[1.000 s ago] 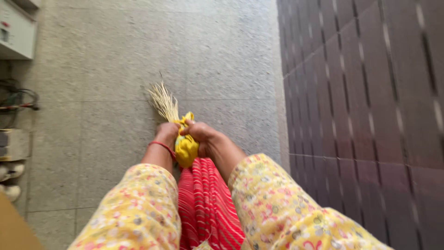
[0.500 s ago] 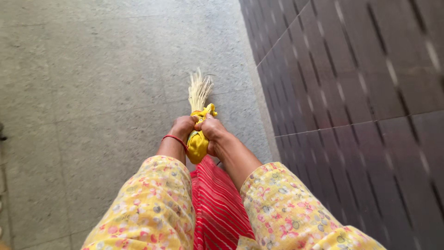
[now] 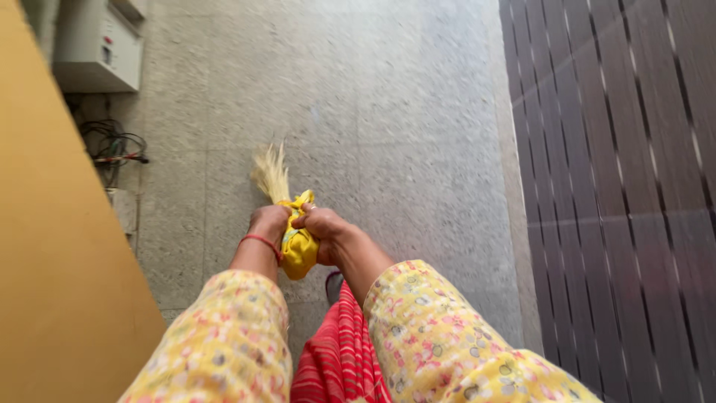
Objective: The person sweeps a tiled floor using a traditional straw broom. They move the broom back and forth to gather dust and debris, working their way from an interior area towards a doorway.
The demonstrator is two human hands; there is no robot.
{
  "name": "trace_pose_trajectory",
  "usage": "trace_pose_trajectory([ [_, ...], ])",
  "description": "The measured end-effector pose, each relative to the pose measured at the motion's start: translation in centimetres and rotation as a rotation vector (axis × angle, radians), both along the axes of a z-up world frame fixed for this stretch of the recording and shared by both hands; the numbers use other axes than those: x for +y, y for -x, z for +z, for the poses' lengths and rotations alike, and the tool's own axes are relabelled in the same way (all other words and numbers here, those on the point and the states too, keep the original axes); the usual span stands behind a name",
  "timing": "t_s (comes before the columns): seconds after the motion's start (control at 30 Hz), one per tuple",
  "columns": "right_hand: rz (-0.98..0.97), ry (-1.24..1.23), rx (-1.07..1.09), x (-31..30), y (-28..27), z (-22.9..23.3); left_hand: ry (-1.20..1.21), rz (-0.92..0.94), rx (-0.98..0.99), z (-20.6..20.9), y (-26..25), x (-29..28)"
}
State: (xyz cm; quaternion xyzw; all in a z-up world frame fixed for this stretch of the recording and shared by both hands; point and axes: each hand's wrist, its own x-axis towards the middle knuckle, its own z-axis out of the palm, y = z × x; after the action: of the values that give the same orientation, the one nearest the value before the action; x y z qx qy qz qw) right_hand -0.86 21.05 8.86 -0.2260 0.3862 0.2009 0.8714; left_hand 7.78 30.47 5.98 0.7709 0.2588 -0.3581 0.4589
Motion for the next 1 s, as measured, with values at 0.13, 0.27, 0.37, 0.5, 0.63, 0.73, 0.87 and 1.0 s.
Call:
trace_pose_trajectory([
  [0.13,0.133,0.124,0.023,-0.2,0.6,1.4,-0.047,0.097,0.030,1.9,2.1,1.1],
  [0.27,0.111,0.150,-0.003,-2.0,5.8,-0.7,-0.035,0.018,0.087,-1.3,6.9,-1.3],
  [0.37,0.033,0.159,-0.071,-5.1,12.5,-2.4,-0.006,0.021,0.107,-3.2,12.9,-4.8],
  [0.5,-0.116,0.206,0.100,-11.4,20.0,0.6,0.090,0.001,0.111,-4.2,20.3,-11.6],
  [0.63,-0.250,0.239,0.255,-15.0,25.6,4.3,-0.015,-0.431,0.005,-6.3,24.0,-17.3],
  [0.73,-0.348,0.320,0.117,-16.2,27.8,3.9,0.067,-0.692,-0.124,-7.9,25.7,-19.3],
  [0.87,-0.400,0.297,-0.014,-13.9,30.6,2.8,0.595,-0.240,0.265,-9.2,28.8,-17.9],
  [1.0,-0.421,0.185,0.012,-9.2,32.8,1.9,0.790,-0.176,0.293,-10.9,30.9,-11.8],
])
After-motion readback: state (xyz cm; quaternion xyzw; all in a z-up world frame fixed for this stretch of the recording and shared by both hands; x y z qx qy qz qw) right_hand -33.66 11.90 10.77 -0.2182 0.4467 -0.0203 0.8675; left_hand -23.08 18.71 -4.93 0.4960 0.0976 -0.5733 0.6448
